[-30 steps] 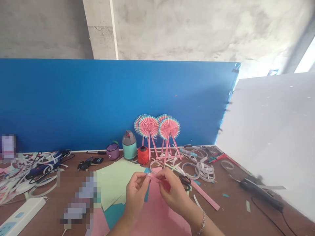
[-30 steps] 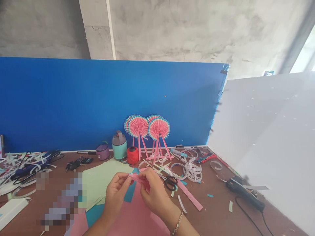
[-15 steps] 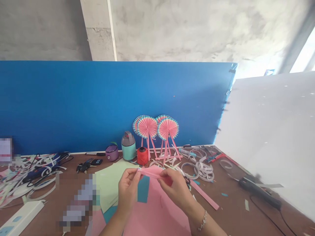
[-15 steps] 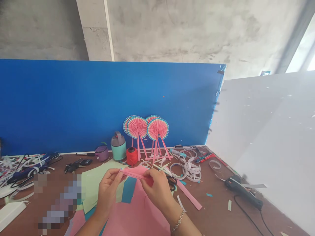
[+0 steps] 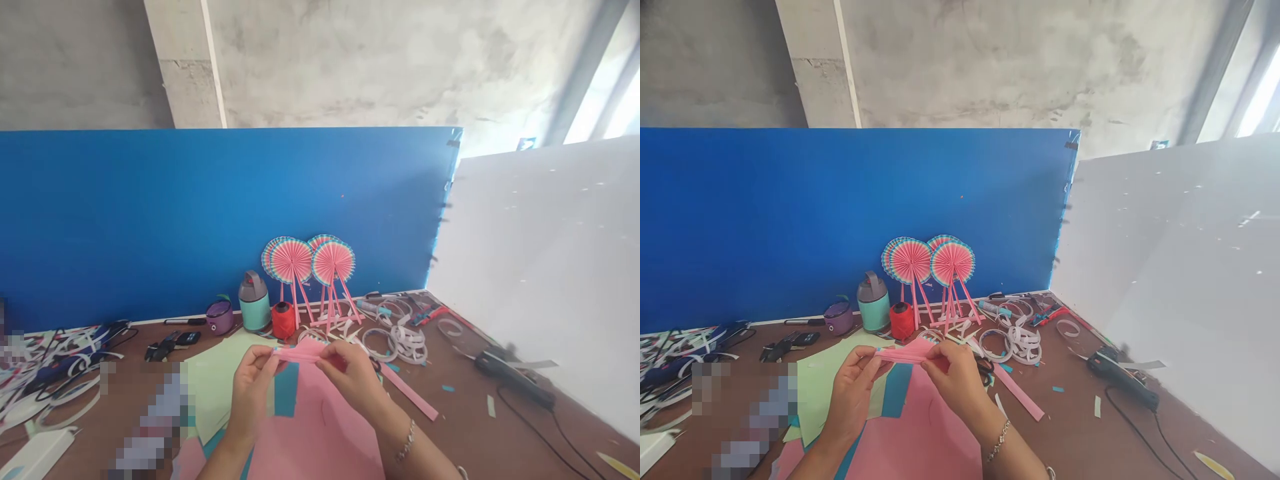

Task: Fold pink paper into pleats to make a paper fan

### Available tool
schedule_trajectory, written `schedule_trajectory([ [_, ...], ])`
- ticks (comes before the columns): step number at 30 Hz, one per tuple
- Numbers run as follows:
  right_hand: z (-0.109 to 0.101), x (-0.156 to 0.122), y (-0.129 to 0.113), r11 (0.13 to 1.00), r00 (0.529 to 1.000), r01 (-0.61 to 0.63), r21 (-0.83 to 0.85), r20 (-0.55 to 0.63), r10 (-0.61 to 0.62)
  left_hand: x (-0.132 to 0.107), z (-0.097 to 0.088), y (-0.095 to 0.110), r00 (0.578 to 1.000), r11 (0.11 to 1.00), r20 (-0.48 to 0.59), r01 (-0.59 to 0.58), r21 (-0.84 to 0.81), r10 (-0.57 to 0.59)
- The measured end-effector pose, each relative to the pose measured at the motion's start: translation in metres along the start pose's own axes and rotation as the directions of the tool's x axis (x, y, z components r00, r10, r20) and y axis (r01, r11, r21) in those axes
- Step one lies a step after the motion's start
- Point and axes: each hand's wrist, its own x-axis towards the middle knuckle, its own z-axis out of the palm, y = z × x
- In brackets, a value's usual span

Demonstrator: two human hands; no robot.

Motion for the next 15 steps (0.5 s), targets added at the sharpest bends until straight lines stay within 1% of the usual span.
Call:
schedule_trajectory([
  [7, -0.0003, 0.0018, -0.0031, 0.992, 1.0, -0.026, 0.125, 0.005, 0.026, 0.0006, -0.0022, 0.0005, 0.999, 0.999, 0.037, 0.036, -0.034, -0.035],
  [15, -0.0013, 0.0021, -0.0049, 0.991, 0.999, -0.04, 0.129, -0.008, 0.042, -0.0012, 0.0001, 0.0039, 0.996, 0.993, 0.049, 0.076, -0.087, -0.072],
])
